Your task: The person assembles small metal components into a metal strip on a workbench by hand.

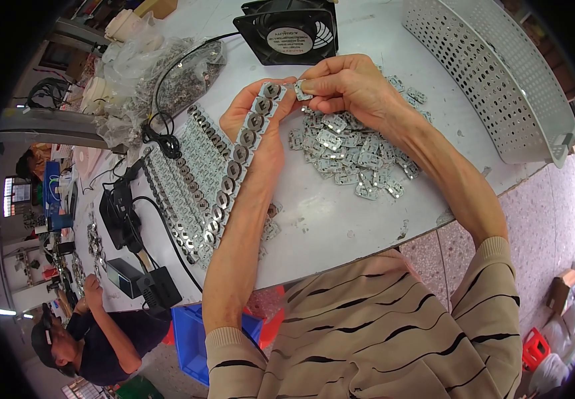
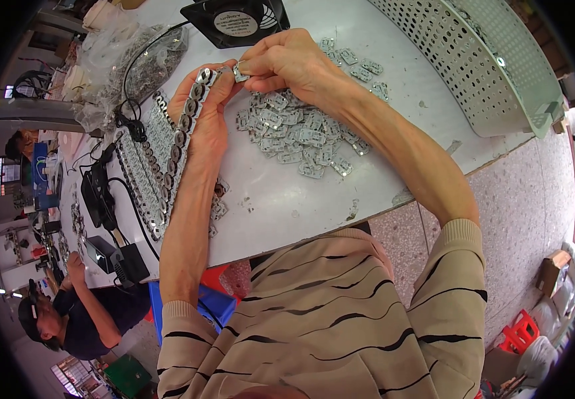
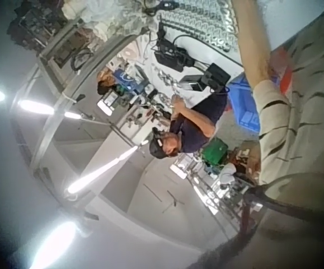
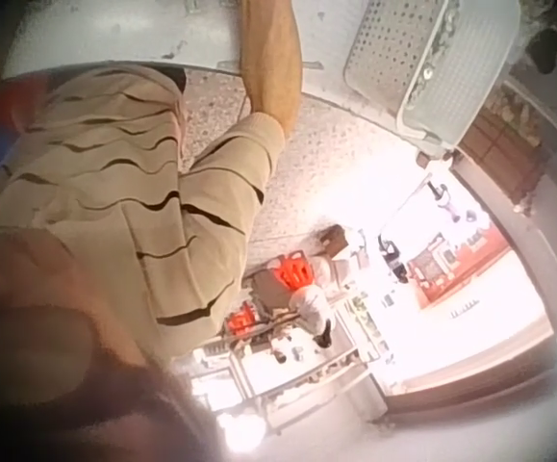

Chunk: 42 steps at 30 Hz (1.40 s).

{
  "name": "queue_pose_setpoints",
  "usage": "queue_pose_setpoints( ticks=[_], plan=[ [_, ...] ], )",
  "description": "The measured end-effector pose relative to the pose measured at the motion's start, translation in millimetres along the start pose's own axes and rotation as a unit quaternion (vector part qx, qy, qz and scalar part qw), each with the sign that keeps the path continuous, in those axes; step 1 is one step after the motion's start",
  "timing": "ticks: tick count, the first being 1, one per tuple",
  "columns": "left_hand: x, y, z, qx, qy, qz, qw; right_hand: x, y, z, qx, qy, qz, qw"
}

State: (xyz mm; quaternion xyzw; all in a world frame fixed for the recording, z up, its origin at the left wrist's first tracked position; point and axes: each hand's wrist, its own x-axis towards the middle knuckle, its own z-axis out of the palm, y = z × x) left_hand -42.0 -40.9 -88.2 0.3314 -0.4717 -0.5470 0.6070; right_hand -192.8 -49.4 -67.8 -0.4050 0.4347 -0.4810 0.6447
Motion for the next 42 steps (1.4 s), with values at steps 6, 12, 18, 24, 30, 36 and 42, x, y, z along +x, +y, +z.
queue_pose_setpoints(
  ticks=[6,12,18,24,30,36,42],
  plan=[
    [10,-7,-4,0.002,0.022,-0.033,0.999,8,3,-5,-0.018,-0.011,-0.018,1.0],
    [10,-4,-2,-0.027,-0.005,-0.07,0.997,12,4,-9,-0.006,-0.014,-0.005,1.0],
    [14,-9,-3,-0.029,0.02,-0.09,0.995,14,5,-8,-0.008,-0.002,0.019,1.0],
    [13,-7,-1,-0.017,0.017,-0.089,0.996,15,6,-9,-0.003,-0.007,0.014,1.0],
    [13,-7,-3,-0.019,0.009,-0.085,0.996,14,5,-8,-0.013,0.001,0.014,1.0],
    [13,-7,-1,-0.01,0.018,-0.09,0.996,15,3,-10,0.005,0.001,0.013,1.0],
    [14,-8,-2,-0.014,0.011,-0.084,0.996,17,1,-8,-0.004,-0.013,0.034,0.999]
  ],
)
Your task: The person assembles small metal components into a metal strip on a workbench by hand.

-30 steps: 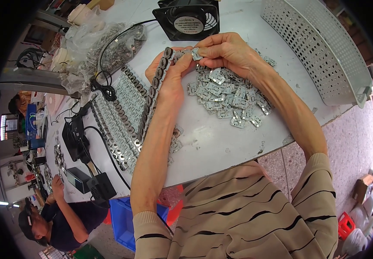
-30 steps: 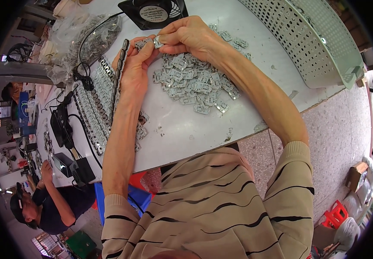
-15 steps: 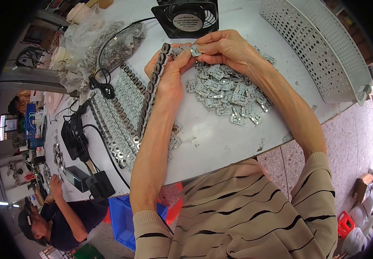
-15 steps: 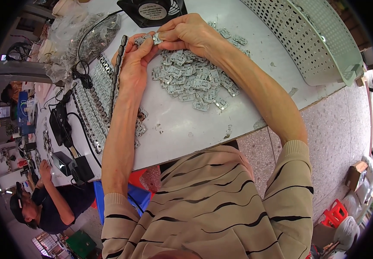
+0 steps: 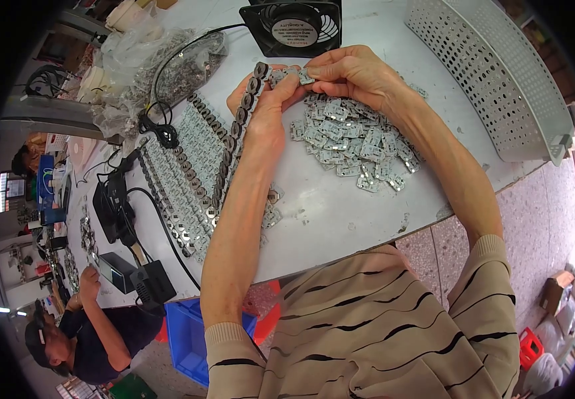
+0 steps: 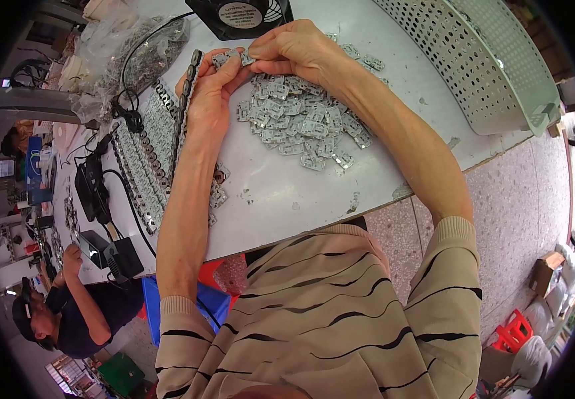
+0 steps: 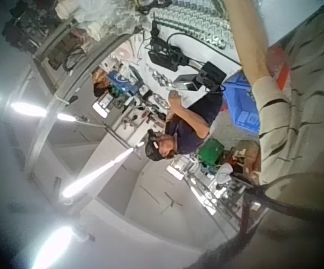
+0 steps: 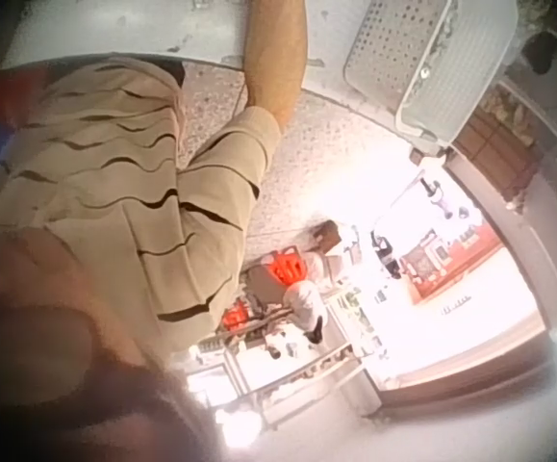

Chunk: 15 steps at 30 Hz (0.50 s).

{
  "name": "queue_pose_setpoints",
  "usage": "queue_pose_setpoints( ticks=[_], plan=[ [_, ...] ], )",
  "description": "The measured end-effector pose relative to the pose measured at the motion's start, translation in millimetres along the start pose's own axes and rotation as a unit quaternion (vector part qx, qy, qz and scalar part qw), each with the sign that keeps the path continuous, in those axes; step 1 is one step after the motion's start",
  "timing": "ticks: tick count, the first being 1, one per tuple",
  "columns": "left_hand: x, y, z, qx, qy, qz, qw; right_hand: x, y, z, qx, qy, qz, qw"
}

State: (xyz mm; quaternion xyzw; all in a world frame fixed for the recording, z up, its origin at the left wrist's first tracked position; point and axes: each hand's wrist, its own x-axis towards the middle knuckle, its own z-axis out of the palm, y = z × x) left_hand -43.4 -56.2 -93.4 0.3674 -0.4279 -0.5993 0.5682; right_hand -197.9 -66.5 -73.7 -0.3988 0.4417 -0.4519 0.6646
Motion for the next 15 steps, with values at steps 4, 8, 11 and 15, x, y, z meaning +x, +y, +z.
queue_pose_setpoints(
  ticks=[4,8,11,15],
  plan=[
    [0.1,-0.6,-0.3,-0.008,-0.009,0.005,1.0,-1.1,1.4,0.5,-0.002,0.01,-0.008,1.0],
    [-1.7,1.0,1.1,-0.003,-0.007,0.008,1.0,-0.8,2.8,-0.8,0.002,0.01,-0.018,1.0],
    [-2.6,1.1,0.5,-0.011,-0.012,0.02,1.0,-3.6,2.7,1.1,0.001,0.016,-0.025,1.0],
    [-5.3,1.0,-0.6,-0.022,-0.002,0.03,0.999,-6.0,5.7,0.1,0.006,0.023,-0.042,0.999]
  ],
)
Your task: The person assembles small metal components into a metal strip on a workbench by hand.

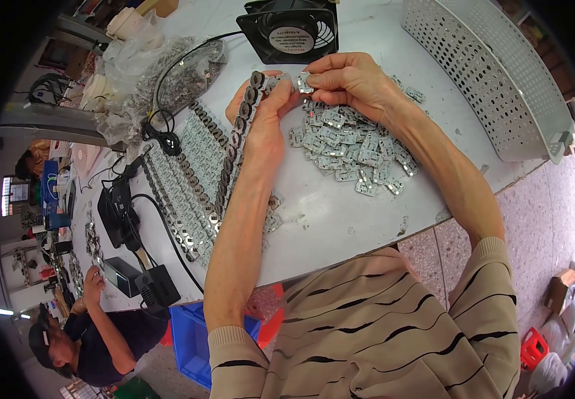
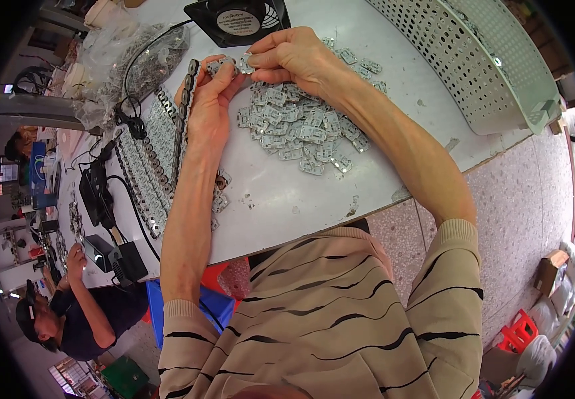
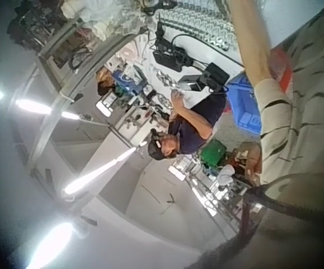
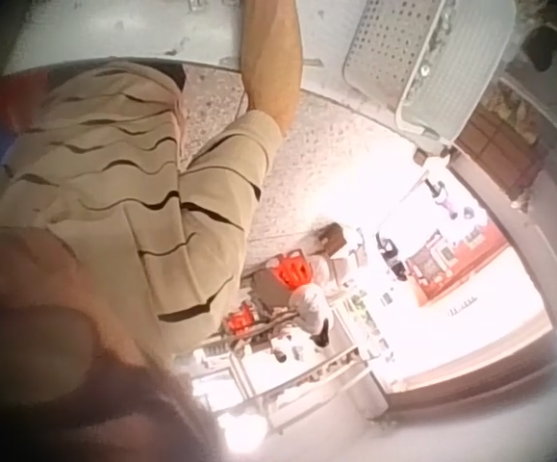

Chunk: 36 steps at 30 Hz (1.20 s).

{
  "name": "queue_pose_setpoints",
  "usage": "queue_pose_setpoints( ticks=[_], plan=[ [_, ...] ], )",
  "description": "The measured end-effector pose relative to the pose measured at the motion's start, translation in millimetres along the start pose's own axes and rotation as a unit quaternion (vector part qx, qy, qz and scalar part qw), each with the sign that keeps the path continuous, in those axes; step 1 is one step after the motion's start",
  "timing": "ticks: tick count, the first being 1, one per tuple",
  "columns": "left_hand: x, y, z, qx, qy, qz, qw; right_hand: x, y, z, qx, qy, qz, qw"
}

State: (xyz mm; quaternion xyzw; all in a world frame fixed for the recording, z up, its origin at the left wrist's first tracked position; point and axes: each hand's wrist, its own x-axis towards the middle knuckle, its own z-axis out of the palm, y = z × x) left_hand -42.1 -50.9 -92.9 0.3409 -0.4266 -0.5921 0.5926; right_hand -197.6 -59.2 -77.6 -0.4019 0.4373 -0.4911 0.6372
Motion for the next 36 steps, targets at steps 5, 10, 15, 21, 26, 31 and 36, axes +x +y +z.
queue_pose_setpoints(
  ticks=[5,10,15,21,26,31,36],
  plan=[
    [-2,1,2,0.012,-0.015,0.003,1.0,-5,-2,2,0.01,-0.014,0.01,1.0],
    [-5,6,5,0.054,-0.033,-0.002,0.998,-8,0,1,0.019,-0.001,0.003,1.0],
    [-11,8,7,0.127,-0.036,0.005,0.991,-14,-1,-2,0.026,0.015,0.011,0.999],
    [-17,12,10,0.171,-0.046,0.009,0.984,-20,-4,-7,0.017,0.003,0.002,1.0],
    [-19,10,7,0.134,-0.04,-0.006,0.99,-27,-15,-15,-0.145,-0.023,-0.066,0.987],
    [-21,11,12,0.237,-0.062,-0.028,0.969,-38,-19,-12,-0.224,-0.046,-0.063,0.972],
    [-24,14,18,0.307,-0.077,-0.002,0.948,-36,-18,-18,-0.226,-0.068,-0.066,0.97]
  ],
)
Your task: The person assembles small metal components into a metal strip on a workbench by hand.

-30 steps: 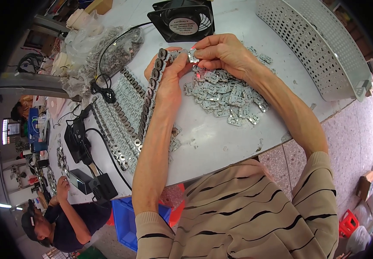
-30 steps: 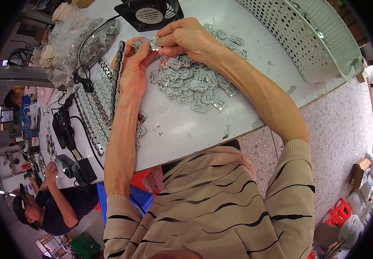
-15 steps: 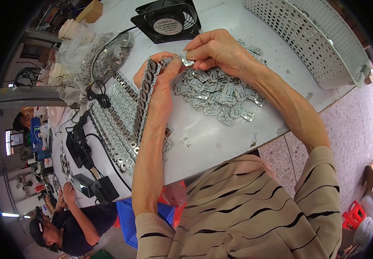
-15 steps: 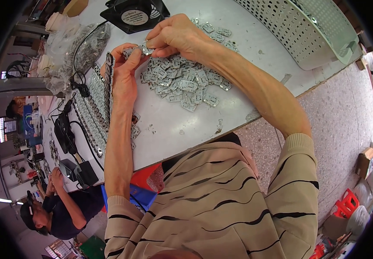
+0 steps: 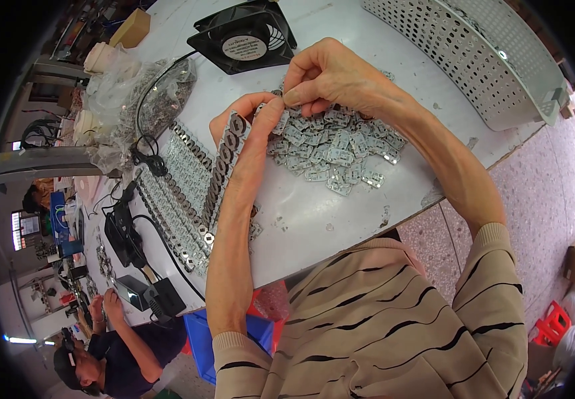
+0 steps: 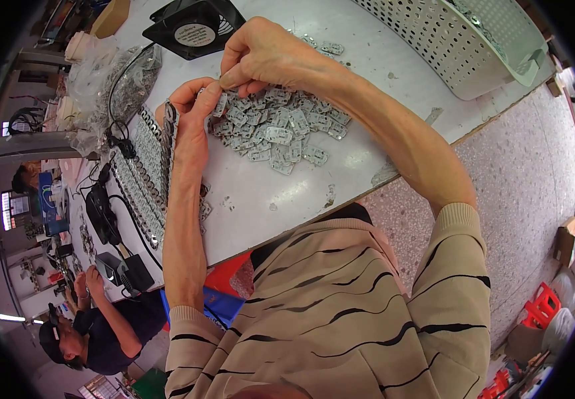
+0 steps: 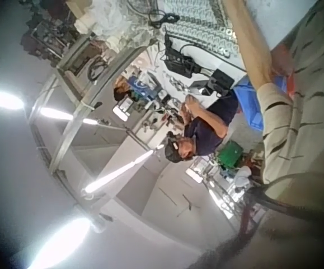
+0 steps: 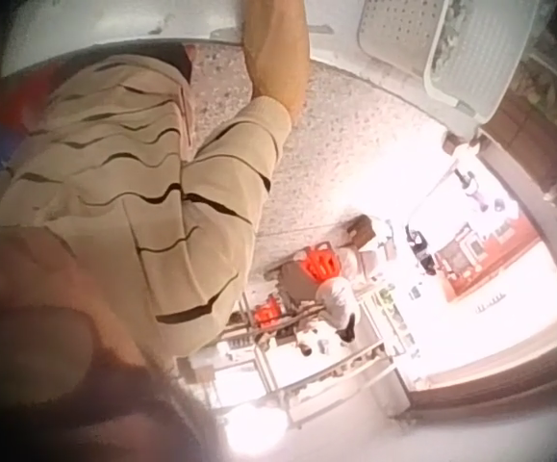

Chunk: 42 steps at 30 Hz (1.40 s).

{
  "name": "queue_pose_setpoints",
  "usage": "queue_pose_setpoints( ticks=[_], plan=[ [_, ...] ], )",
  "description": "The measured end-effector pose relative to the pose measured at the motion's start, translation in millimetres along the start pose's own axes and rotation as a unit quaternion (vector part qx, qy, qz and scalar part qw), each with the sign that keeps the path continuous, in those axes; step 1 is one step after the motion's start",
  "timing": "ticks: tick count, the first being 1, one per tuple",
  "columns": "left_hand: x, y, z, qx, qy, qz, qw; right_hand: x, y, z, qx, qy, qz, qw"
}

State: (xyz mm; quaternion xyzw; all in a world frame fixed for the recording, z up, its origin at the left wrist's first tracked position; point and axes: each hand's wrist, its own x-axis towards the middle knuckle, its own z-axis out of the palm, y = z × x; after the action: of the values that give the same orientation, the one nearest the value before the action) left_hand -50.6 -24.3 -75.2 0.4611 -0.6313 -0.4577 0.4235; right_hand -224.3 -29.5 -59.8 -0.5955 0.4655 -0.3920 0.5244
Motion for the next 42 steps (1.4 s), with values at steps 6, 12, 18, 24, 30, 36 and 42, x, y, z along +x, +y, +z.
queue_pose_setpoints(
  ticks=[6,12,18,24,30,36,42],
  plan=[
    [-5,10,4,0.095,0.019,0.017,0.995,-1,-2,0,0.033,0.012,0.016,0.999],
    [-4,6,1,0.063,0.032,0.033,0.997,-1,-2,5,0.048,0.024,0.018,0.998],
    [-6,7,2,0.099,-0.007,-0.037,0.994,6,-2,-16,0.082,0.089,-0.019,0.992],
    [-2,2,1,0.084,-0.011,0.003,0.996,4,-2,-8,0.13,0.063,-0.001,0.99],
    [5,-8,-13,-0.226,-0.017,-0.029,0.973,1,3,7,0.153,0.045,-0.009,0.987],
    [6,-10,-14,-0.226,0.003,-0.016,0.974,-2,1,14,0.132,0.036,-0.001,0.991],
    [6,-12,-15,-0.209,0.036,-0.017,0.977,-2,1,16,0.128,0.047,-0.005,0.991]
  ],
)
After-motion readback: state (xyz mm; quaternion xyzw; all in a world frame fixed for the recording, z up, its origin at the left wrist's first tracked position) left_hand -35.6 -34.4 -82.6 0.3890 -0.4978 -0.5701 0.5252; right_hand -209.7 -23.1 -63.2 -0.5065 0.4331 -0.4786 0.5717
